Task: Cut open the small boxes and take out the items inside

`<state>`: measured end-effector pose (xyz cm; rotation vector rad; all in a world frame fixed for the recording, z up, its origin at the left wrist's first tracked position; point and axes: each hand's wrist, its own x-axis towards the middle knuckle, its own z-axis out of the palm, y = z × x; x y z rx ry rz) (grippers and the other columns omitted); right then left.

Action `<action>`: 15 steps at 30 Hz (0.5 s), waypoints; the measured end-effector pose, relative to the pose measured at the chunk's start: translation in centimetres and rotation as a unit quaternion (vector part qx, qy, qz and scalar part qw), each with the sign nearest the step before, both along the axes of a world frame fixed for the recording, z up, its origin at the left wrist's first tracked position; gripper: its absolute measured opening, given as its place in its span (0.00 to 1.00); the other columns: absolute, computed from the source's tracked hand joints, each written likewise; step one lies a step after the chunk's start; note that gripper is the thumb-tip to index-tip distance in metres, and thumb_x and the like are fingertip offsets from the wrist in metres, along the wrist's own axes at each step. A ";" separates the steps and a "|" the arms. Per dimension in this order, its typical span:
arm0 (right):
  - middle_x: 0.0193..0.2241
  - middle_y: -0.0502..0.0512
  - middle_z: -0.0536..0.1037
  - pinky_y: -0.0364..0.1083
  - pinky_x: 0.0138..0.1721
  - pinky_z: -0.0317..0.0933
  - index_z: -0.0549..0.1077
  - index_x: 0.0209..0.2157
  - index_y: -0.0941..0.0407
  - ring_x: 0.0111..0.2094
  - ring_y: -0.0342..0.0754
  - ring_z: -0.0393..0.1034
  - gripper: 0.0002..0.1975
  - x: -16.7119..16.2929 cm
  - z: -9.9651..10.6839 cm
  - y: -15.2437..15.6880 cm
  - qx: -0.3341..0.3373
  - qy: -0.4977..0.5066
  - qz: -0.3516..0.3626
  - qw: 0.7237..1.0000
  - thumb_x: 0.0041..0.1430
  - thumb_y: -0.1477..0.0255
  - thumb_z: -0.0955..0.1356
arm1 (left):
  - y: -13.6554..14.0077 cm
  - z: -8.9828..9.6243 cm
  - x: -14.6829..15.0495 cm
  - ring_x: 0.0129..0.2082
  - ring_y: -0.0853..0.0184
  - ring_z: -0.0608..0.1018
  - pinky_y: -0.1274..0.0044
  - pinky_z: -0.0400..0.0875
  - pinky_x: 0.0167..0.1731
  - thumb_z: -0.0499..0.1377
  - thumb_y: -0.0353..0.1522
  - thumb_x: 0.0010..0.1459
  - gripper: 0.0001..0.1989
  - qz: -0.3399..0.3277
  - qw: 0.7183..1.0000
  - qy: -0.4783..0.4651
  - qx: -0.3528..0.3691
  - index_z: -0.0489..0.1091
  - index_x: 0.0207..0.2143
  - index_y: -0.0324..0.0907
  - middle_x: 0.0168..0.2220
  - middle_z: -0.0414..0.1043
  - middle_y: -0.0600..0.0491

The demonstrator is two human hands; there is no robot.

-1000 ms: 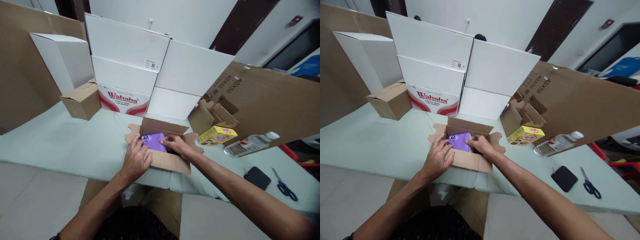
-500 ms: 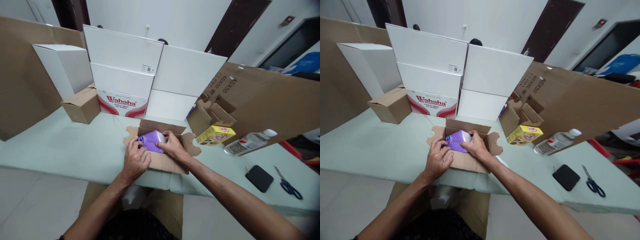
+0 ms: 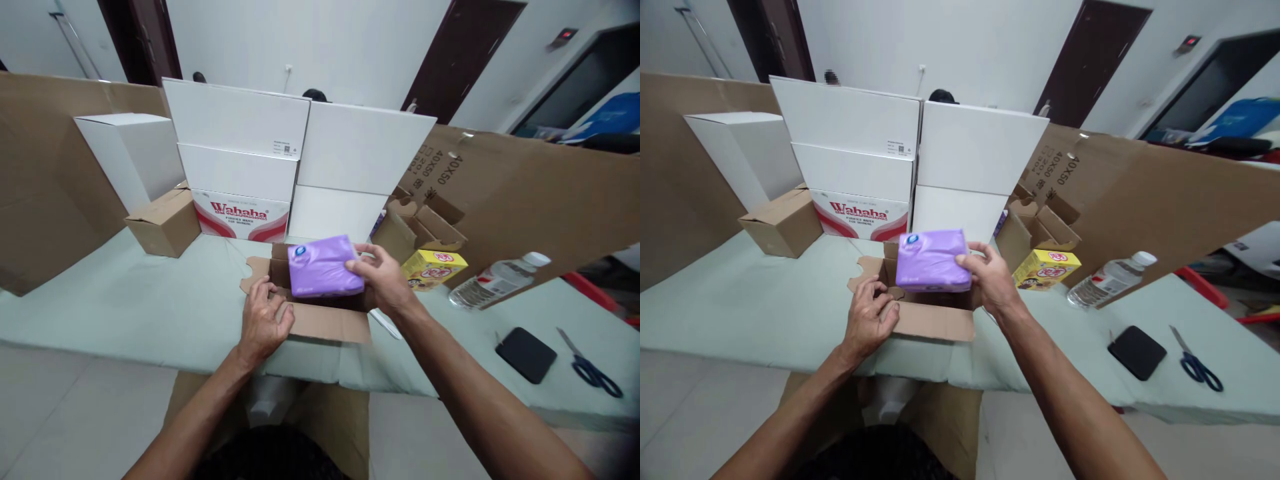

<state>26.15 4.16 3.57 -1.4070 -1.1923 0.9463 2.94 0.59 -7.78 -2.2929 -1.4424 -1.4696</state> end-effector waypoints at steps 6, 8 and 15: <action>0.42 0.59 0.81 0.52 0.39 0.72 0.74 0.44 0.54 0.43 0.58 0.76 0.23 2.3 1.3 -3.4 0.029 0.061 0.017 0.998 0.52 0.54 0.70 | -1.7 2.0 0.0 0.66 0.43 0.66 0.45 0.57 0.66 0.60 0.34 0.62 0.20 0.045 0.999 0.000 0.017 0.71 0.56 0.41 0.63 0.66 0.37; 0.43 0.60 0.82 0.52 0.37 0.72 0.75 0.46 0.54 0.42 0.58 0.77 0.24 1.9 0.5 -4.6 0.011 0.094 0.020 0.995 0.52 0.54 0.70 | -2.8 3.3 0.2 0.70 0.42 0.61 0.43 0.50 0.67 0.60 0.36 0.64 0.27 0.033 0.998 -0.014 0.044 0.64 0.64 0.42 0.66 0.63 0.36; 0.47 0.58 0.83 0.51 0.44 0.73 0.80 0.48 0.53 0.48 0.57 0.77 0.25 -0.7 -1.7 -8.4 0.034 0.199 0.048 0.978 0.55 0.50 0.73 | -5.1 4.4 2.2 0.71 0.50 0.63 0.57 0.60 0.68 0.55 0.38 0.70 0.35 -0.144 0.974 -0.156 -0.074 0.45 0.75 0.46 0.71 0.56 0.39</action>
